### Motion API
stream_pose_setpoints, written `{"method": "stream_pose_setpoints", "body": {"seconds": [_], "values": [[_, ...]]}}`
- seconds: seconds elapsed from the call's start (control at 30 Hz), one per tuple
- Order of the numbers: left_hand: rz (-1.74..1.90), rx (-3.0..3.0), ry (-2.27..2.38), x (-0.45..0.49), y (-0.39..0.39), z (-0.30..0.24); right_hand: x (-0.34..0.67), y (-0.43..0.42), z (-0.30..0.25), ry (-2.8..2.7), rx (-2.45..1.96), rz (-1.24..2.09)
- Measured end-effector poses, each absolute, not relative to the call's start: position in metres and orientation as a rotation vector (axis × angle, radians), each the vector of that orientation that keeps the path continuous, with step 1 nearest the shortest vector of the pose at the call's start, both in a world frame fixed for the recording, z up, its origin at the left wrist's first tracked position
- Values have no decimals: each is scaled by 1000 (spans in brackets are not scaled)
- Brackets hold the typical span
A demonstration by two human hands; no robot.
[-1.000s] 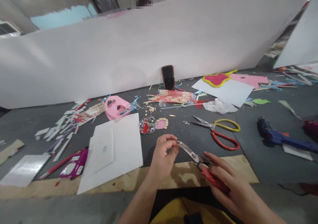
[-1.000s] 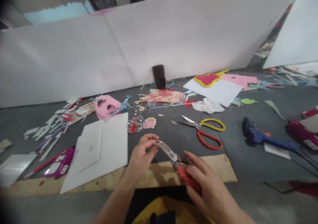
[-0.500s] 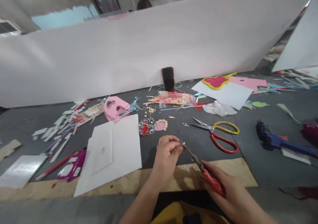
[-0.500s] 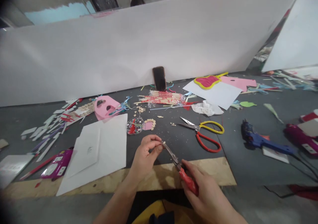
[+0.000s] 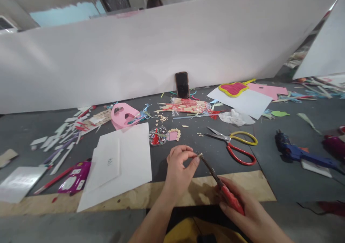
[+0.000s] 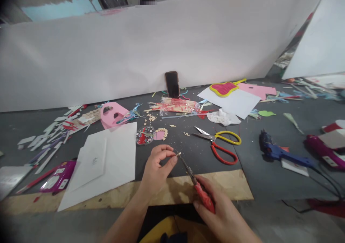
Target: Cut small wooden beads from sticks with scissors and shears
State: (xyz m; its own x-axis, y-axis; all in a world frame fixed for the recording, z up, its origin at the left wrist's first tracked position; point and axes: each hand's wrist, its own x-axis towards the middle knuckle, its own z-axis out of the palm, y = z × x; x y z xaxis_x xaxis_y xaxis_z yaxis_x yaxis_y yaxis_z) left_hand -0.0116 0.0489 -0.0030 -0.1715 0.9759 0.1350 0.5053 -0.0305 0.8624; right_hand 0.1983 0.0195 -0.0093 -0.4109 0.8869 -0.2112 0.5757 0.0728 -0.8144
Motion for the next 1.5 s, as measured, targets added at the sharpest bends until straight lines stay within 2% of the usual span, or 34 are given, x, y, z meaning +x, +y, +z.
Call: {"method": "stream_pose_setpoints", "body": {"seconds": [0.27,0.5,0.63,0.83,1.1,1.3,1.5], "values": [[1148,1611,1777,-5,50,0,207,13,-15,-2110,-1230,1220],[1216,1754,1855,0,48,-3,213,13,-10,-1949,-1257,1643],[1258,1788,1866,2,47,-4,217,13,-6,-1893,-1272,1766],[1277,1912,1969,4,46,-7,214,15,-7,-1867,-1268,1781],[1267,1662,1753,0,49,-8,211,13,-11,-1809,-1195,1793],[1266,1676,1768,-1,49,-9,210,16,-3,-1950,-1271,1625],[1292,1817,1852,3,49,-6,210,22,-1,-1984,-1274,1595]]}}
